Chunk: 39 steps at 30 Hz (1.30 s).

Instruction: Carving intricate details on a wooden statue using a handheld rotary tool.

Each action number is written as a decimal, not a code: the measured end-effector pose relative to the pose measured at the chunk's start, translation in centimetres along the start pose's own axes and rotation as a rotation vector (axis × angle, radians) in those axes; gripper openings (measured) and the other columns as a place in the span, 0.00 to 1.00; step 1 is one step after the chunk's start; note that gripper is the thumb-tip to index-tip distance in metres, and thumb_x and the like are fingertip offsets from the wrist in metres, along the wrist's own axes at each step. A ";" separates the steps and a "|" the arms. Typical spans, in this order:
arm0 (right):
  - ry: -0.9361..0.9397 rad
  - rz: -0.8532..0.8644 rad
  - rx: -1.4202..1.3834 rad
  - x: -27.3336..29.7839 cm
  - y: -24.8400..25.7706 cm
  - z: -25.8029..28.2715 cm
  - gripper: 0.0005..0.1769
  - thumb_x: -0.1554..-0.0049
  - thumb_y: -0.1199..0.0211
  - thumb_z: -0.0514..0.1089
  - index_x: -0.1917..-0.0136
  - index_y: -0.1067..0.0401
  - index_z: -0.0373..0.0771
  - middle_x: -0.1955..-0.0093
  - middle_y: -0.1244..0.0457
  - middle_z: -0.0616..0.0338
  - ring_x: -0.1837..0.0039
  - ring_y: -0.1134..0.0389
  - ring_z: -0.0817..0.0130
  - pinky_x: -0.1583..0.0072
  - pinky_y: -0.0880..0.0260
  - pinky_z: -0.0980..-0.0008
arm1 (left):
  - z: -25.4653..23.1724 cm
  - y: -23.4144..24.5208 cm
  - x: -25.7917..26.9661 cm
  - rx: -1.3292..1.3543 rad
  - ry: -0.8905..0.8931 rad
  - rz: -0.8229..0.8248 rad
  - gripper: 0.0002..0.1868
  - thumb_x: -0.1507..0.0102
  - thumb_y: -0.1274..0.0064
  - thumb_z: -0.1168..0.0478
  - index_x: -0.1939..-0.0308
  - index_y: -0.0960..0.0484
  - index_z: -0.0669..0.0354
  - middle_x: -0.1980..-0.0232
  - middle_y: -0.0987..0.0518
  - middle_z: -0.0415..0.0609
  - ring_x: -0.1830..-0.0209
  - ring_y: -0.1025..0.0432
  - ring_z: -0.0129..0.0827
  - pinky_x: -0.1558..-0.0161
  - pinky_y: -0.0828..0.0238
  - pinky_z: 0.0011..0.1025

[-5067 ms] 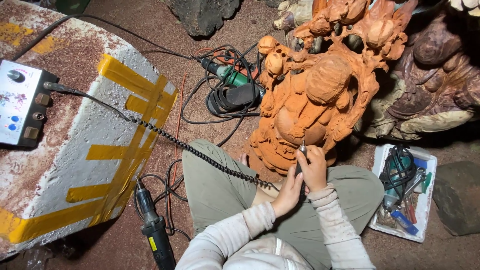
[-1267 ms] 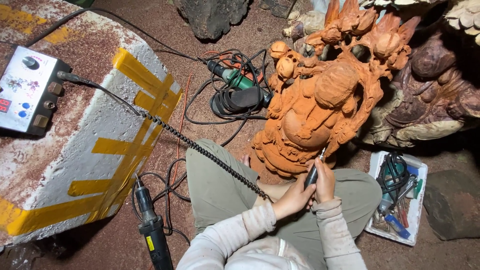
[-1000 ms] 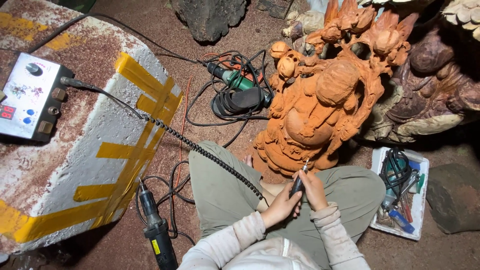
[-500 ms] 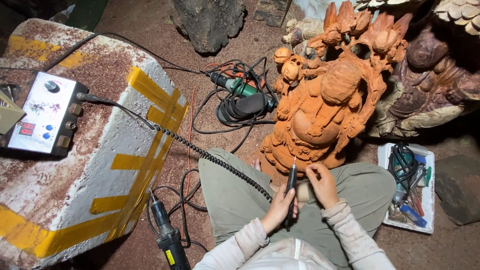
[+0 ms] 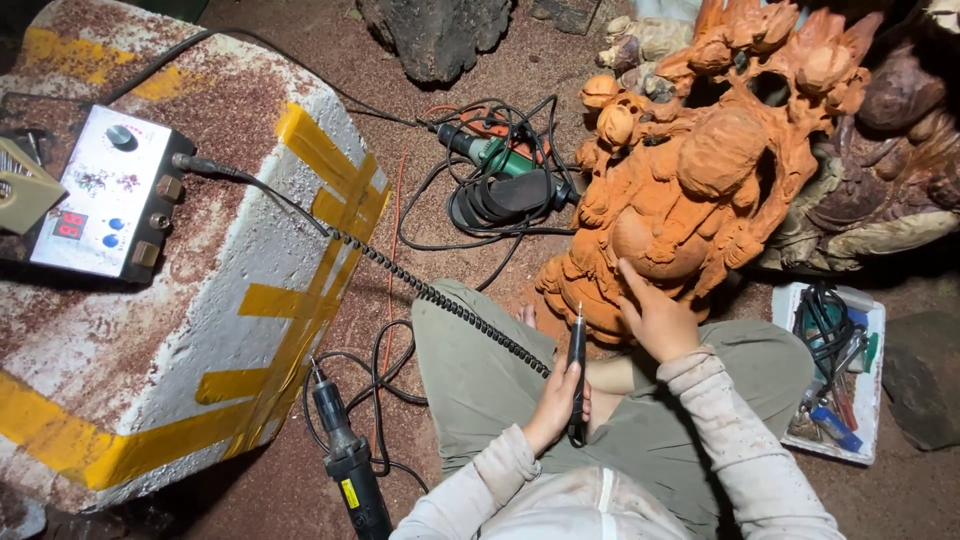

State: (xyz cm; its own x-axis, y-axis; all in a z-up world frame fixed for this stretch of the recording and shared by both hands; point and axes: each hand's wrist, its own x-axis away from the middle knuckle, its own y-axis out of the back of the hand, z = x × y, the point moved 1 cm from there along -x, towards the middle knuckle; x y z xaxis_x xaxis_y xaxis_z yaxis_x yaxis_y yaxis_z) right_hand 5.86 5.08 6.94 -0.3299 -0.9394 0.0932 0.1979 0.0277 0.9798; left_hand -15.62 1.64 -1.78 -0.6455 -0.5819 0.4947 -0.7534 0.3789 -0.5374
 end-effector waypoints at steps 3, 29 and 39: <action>-0.151 0.314 -0.282 0.9 0.6 1.5 0.38 0.34 0.50 0.55 0.15 0.57 0.63 0.28 0.37 0.47 0.31 0.33 0.49 0.36 0.29 0.51 | 0.8 0.4 -0.7 -0.034 -0.083 -0.077 0.16 0.23 0.69 0.52 0.45 0.34 0.62 0.72 0.28 0.50 0.82 0.28 0.30 0.83 0.23 0.24; -0.294 0.241 -0.454 -1.4 1.3 -0.9 0.28 0.38 0.37 0.66 0.63 0.21 0.40 0.63 0.30 0.49 0.52 0.27 0.50 0.48 0.29 0.57 | 0.3 -8.1 -8.0 0.060 0.025 0.205 0.21 0.21 0.66 0.50 0.30 0.42 0.59 0.45 0.29 0.67 0.55 0.24 0.53 0.60 0.22 0.48; -0.334 0.222 -0.384 -2.7 2.2 -0.2 0.30 0.39 0.37 0.65 0.70 0.26 0.40 0.69 0.32 0.48 0.56 0.28 0.50 0.54 0.30 0.60 | -1.8 -8.2 -8.1 0.042 0.028 0.197 0.23 0.21 0.67 0.49 0.30 0.42 0.64 0.48 0.31 0.63 0.57 0.24 0.54 0.60 0.22 0.47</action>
State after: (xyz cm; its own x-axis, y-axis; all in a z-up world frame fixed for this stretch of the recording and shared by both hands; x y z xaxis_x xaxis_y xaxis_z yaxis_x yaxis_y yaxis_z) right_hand 7.35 7.62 8.85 -0.5045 -0.7638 0.4026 0.5978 0.0274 0.8012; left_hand -4.46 4.56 -0.17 -0.7834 -0.4792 0.3957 -0.6069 0.4529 -0.6531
